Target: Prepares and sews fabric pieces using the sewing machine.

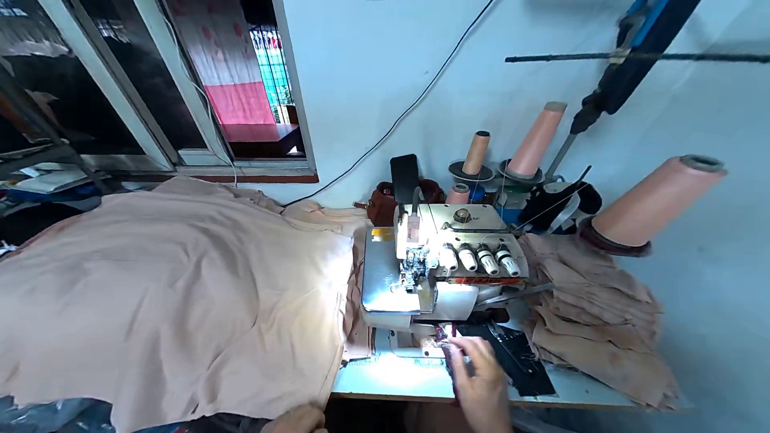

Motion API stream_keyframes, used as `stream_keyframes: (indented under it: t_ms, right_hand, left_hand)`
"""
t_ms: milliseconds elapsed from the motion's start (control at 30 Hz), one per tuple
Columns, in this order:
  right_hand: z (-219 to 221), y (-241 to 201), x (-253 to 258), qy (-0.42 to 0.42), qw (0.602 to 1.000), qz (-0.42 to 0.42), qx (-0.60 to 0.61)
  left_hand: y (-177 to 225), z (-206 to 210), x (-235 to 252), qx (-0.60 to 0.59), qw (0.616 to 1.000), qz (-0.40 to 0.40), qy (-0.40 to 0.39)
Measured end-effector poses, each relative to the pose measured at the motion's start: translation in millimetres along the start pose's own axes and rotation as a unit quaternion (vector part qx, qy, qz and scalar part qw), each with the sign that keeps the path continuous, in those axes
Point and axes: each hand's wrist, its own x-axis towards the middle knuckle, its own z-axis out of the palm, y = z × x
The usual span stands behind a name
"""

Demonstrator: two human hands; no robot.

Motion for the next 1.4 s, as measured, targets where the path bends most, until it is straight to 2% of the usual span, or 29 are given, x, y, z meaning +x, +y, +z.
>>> stream_keyframes:
  t_ms: [67,200,233,367,467,600,767,933,1100,1200,1267,1333,1400]
  right_hand:
    - [-19,16,16,0.004,0.995,0.008,-0.096]
    - [-29,39,27,-0.116,0.975,0.060,-0.178]
    - [-28,41,24,-0.130,0.974,0.063,-0.173]
    - [-27,53,4,-0.089,0.990,0.008,-0.112]
    - [-25,44,5,-0.093,0.990,0.053,-0.095]
    - [-22,25,17,-0.145,0.980,0.096,-0.098]
    - [-39,46,9,-0.029,0.987,0.069,-0.142]
    - [-52,78,-2,-0.052,0.988,0.030,-0.142]
    - [-56,74,-3,-0.021,0.987,0.078,-0.141]
    - [-52,73,-4,-0.014,0.981,0.054,-0.185]
    - [-52,72,-1,0.018,0.979,0.047,-0.198]
    - [-56,66,1,0.058,0.981,0.042,-0.179]
    - [-57,46,5,0.029,0.992,0.023,-0.124]
  left_hand:
    - [-3,2,-2,-0.002,1.000,-0.011,-0.007]
    - [-7,0,2,0.019,1.000,-0.005,0.003]
    - [-7,1,3,0.022,1.000,0.000,0.007]
    - [-7,8,4,0.028,1.000,0.001,-0.005]
    - [-5,10,4,0.028,0.999,-0.011,-0.031]
    - [-1,9,11,0.032,0.997,-0.031,-0.070]
    - [-1,13,13,0.028,0.995,-0.040,-0.092]
    - [-6,17,11,0.041,0.988,-0.070,-0.130]
    - [-4,26,15,0.031,0.986,-0.067,-0.149]
    - [-2,33,16,0.027,0.986,-0.048,-0.155]
    - [-2,35,16,0.028,0.985,-0.041,-0.164]
    - [-1,36,17,0.015,0.985,-0.027,-0.169]
    - [2,35,19,-0.024,0.991,0.019,-0.130]
